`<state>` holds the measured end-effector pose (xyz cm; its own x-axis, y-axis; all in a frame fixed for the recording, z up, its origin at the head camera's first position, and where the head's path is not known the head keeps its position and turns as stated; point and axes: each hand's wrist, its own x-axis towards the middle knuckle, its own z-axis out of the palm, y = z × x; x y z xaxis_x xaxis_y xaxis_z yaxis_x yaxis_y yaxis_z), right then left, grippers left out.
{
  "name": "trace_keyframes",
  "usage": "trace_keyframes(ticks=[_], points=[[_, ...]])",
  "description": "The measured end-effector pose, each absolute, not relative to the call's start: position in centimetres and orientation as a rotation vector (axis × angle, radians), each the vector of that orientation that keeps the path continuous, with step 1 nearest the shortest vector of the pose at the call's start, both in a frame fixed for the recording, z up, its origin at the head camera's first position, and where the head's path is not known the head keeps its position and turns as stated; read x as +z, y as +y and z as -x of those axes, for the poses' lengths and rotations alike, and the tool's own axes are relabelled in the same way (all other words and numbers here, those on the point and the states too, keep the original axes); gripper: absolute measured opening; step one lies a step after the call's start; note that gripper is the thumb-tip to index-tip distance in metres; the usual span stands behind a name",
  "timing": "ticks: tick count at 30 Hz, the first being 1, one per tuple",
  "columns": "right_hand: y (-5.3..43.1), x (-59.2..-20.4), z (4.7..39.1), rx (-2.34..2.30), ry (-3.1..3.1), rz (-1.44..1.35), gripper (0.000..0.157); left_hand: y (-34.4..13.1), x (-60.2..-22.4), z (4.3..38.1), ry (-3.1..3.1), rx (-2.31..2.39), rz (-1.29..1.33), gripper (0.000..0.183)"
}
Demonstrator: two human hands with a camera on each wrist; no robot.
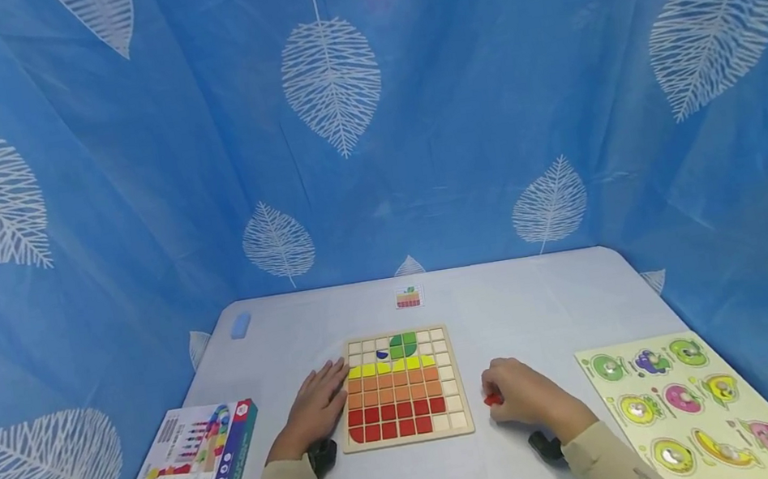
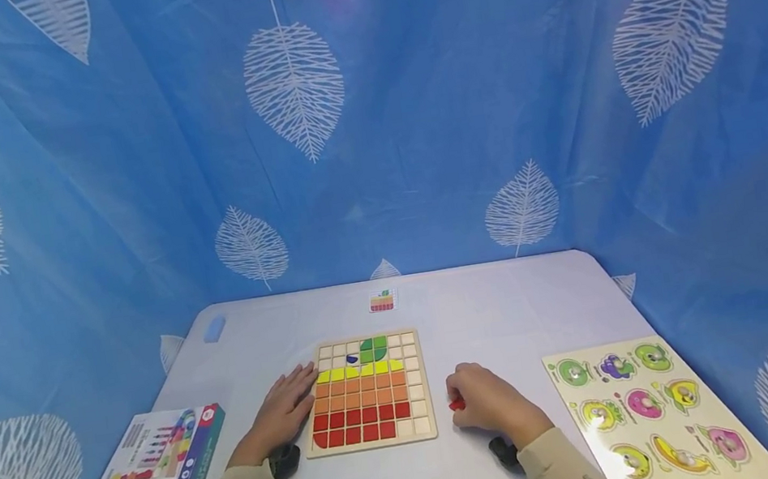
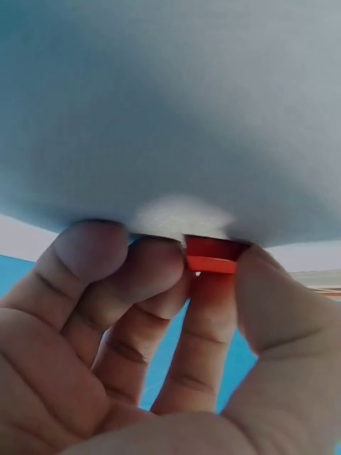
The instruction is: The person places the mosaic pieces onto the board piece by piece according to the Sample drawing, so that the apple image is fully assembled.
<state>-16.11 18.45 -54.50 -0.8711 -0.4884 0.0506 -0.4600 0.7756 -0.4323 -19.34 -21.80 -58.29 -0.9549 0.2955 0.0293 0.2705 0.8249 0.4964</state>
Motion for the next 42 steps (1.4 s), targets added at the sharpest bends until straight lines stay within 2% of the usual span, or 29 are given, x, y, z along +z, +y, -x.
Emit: trace_keyframes(ticks=[7, 16, 24, 42], points=[[18.3, -54.5, 16.0, -0.679, 2.950, 0.804, 0.026, -21.8, -58.3, 19.4, 2.957, 0.811, -0.467, 0.055], [16.0, -53.7, 16.2, -0.832, 2.808, 1.126, 0.021, -21.9, -58.4, 19.5, 2.963, 0.782, -0.458, 0.054], [12.5, -53.8, 16.5, -0.655, 2.687, 1.369, 0.015, -21.8, -58.2, 19.4, 2.955, 0.795, -0.442, 0.055], [11.0, -53.3, 16.4, -0.539, 2.630, 1.315, 0.020, -21.6, -58.1, 19.3, 2.963, 0.791, -0.472, 0.053]])
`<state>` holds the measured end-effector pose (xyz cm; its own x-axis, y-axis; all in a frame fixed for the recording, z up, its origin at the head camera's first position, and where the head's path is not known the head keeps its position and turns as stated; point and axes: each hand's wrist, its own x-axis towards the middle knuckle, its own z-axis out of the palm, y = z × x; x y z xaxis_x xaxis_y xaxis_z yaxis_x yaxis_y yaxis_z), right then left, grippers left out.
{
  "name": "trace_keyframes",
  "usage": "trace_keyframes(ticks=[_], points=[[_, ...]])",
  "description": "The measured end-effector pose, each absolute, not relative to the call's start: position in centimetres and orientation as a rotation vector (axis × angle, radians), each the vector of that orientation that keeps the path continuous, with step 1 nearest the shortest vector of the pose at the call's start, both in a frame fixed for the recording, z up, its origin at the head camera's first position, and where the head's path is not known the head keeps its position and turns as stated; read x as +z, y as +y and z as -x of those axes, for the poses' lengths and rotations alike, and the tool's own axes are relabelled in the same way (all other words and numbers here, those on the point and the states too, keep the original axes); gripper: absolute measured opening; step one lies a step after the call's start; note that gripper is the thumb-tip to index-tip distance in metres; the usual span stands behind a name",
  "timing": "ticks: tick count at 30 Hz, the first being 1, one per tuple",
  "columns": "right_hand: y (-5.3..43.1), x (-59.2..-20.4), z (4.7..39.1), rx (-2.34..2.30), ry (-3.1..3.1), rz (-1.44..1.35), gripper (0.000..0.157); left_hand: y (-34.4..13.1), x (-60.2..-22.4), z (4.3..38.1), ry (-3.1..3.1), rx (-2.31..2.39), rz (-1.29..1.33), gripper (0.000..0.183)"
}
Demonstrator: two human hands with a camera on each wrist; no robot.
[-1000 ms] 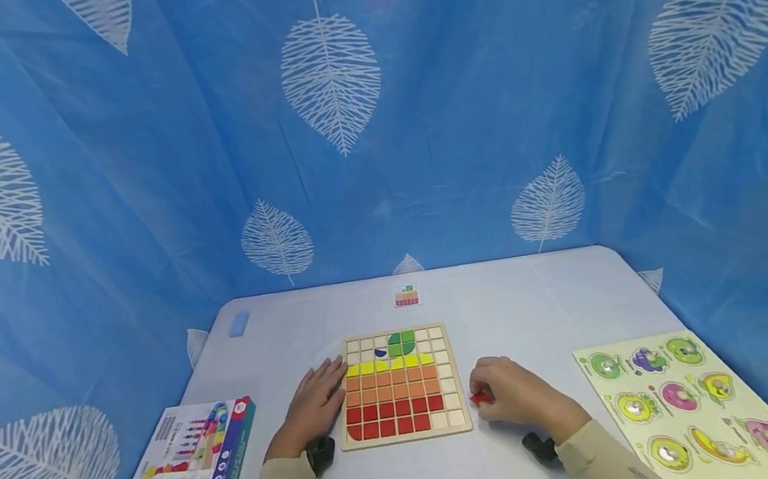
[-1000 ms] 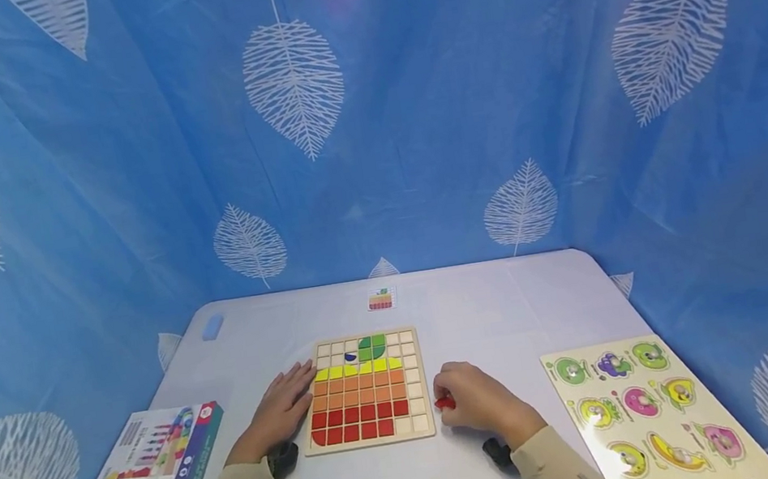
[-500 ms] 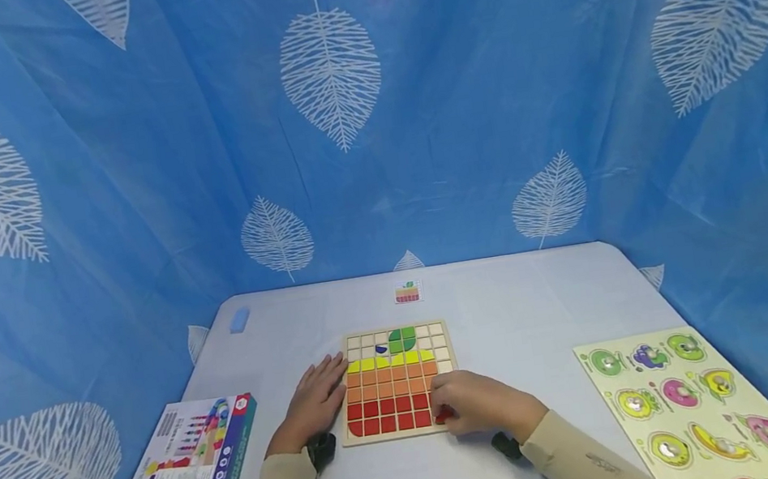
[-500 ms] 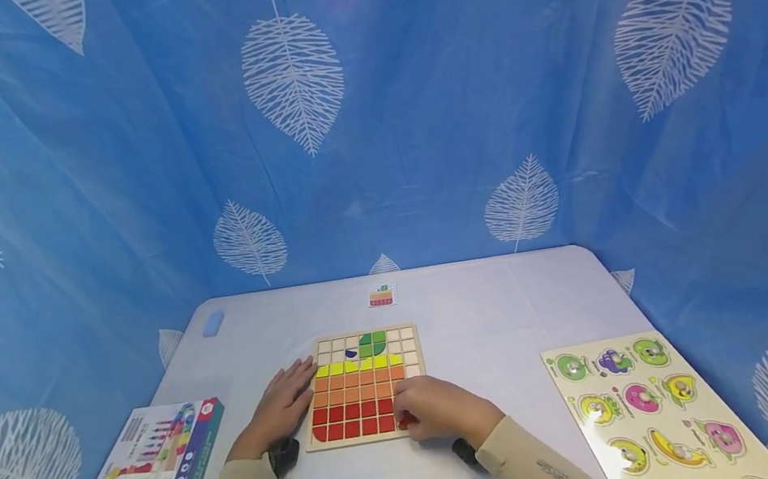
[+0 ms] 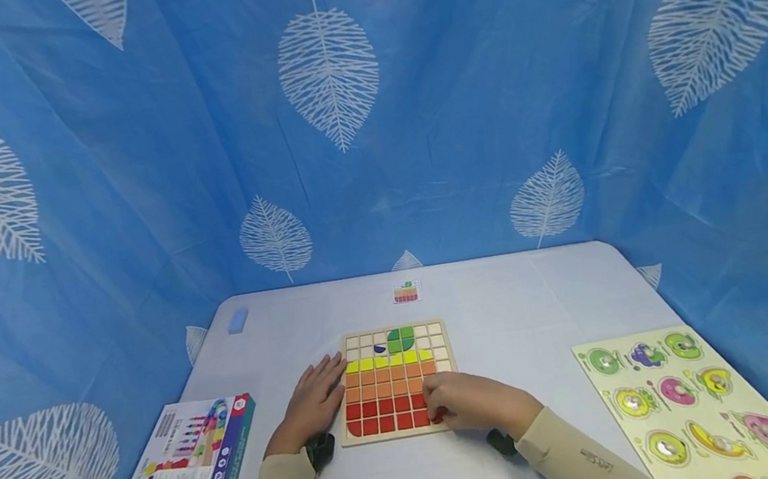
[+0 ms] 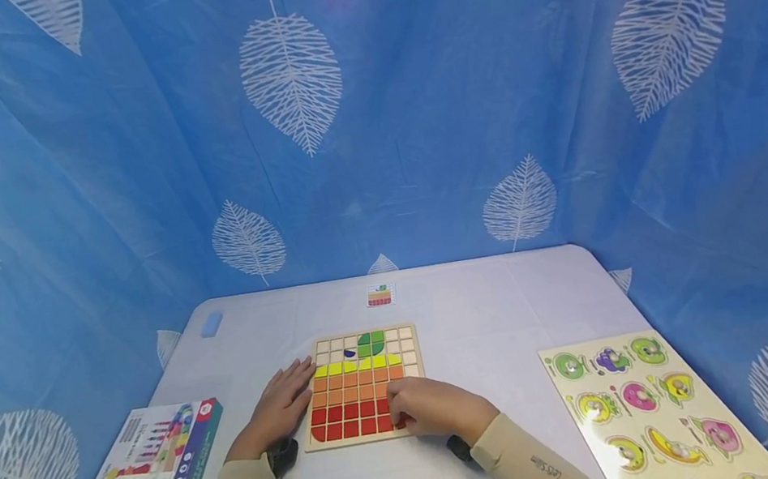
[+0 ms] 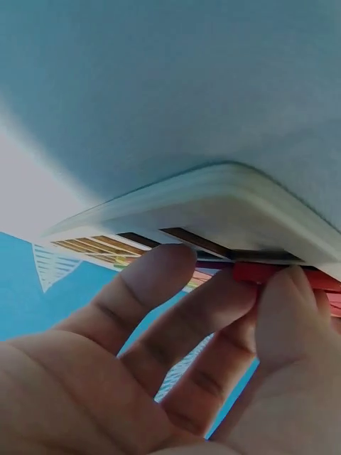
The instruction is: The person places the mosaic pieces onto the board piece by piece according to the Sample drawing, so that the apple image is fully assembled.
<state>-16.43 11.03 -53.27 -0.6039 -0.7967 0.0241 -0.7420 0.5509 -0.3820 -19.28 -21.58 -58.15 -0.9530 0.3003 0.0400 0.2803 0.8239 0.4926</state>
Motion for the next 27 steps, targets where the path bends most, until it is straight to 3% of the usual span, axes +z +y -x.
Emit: trace_keyframes(ticks=[9, 27], points=[[11.2, -53.9, 16.4, -0.748, 2.636, 1.115, 0.032, -21.5, -58.1, 19.3, 2.969, 0.780, -0.479, 0.053], [11.4, -54.8, 15.7, -0.874, 2.703, 1.121, 0.023, -21.5, -58.2, 19.4, 2.968, 0.779, -0.474, 0.053]])
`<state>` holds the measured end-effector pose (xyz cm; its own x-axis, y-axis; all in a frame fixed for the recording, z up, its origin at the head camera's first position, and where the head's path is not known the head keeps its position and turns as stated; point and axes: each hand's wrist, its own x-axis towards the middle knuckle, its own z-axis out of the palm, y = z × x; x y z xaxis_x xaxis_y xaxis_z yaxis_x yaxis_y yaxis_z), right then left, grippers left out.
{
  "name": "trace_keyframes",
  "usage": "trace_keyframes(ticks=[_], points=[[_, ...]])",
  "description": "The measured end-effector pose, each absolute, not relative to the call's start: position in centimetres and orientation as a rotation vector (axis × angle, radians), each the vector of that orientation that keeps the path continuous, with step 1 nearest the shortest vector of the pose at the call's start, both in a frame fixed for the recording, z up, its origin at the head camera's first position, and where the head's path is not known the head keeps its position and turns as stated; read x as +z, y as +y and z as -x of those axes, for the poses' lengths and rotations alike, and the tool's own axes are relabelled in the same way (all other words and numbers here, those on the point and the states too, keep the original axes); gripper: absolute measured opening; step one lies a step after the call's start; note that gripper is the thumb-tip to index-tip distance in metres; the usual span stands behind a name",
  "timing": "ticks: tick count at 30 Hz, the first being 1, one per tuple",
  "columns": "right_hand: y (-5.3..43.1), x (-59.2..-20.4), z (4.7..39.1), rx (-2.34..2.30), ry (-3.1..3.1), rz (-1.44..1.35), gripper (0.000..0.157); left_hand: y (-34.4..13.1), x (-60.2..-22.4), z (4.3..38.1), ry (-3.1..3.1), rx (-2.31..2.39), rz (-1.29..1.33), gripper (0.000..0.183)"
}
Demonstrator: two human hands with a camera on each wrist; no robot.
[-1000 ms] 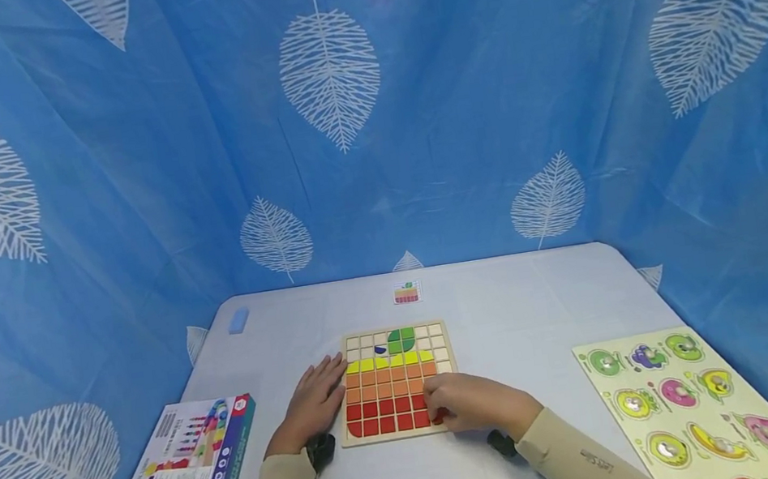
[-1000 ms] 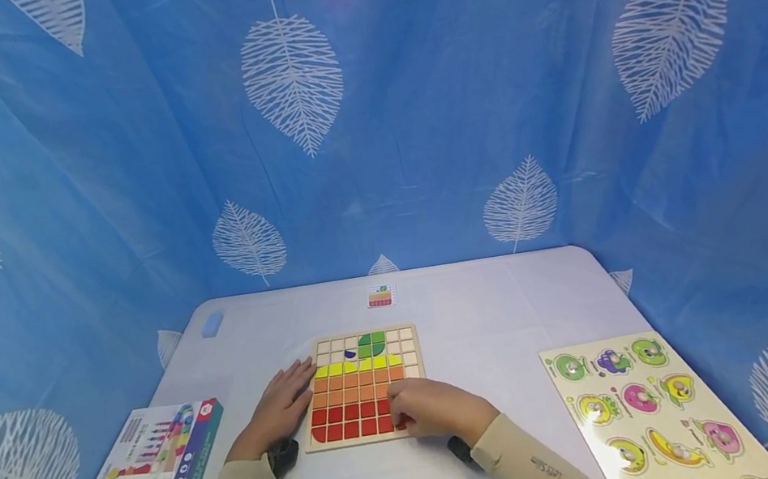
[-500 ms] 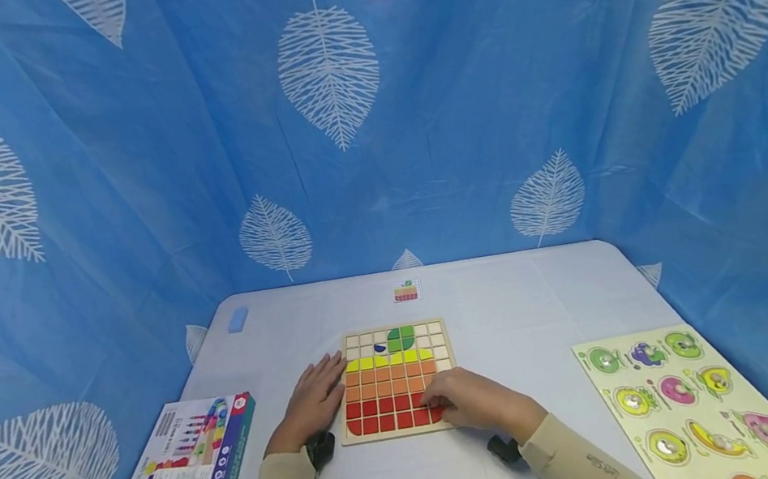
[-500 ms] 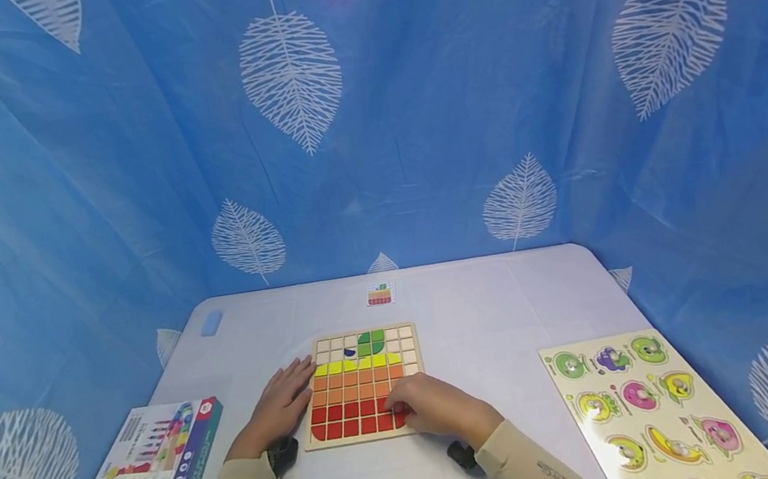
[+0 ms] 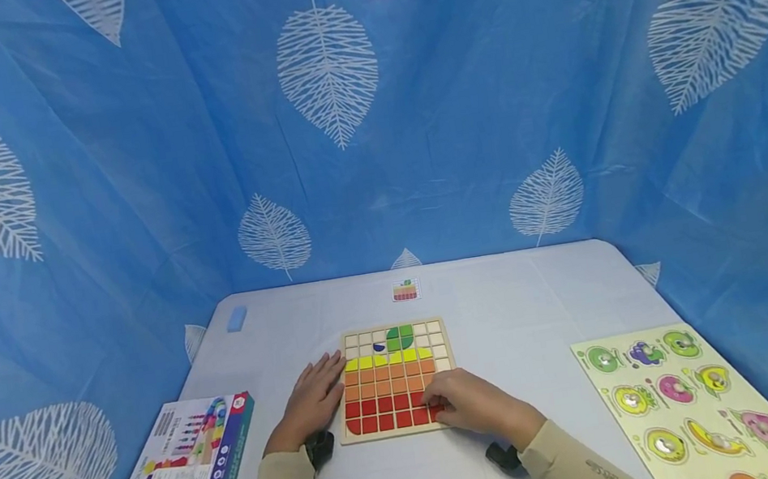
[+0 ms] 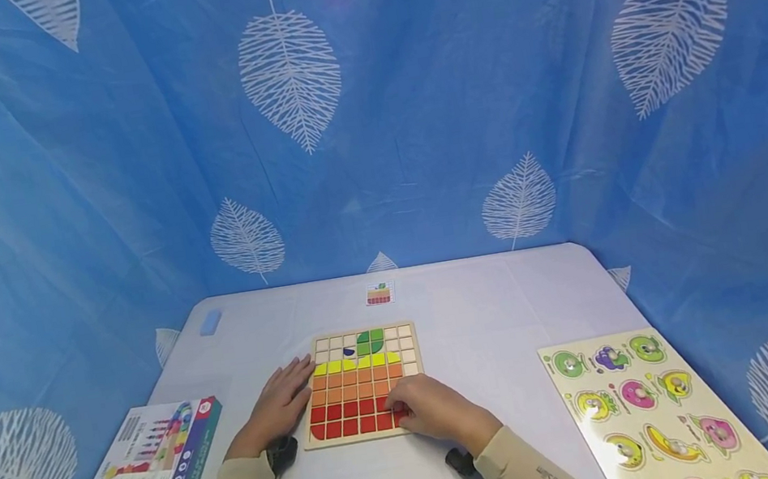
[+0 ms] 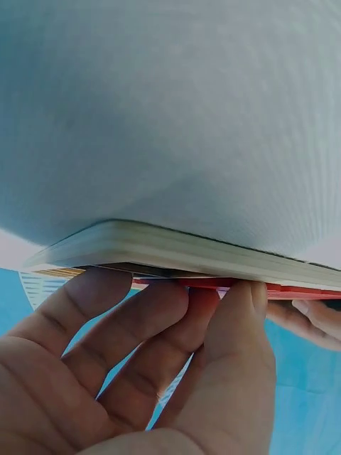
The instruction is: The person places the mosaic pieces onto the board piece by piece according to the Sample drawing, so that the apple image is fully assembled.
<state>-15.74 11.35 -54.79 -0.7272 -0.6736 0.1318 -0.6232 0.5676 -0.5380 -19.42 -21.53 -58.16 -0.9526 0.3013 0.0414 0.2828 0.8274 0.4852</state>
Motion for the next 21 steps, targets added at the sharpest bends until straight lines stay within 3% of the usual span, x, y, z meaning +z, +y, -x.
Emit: trace_keyframes(ticks=[21], points=[[11.85, -55.27, 15.77, -1.076, 2.660, 1.116, 0.021, -21.89, -58.11, 19.19, 2.965, 0.788, -0.467, 0.054]])
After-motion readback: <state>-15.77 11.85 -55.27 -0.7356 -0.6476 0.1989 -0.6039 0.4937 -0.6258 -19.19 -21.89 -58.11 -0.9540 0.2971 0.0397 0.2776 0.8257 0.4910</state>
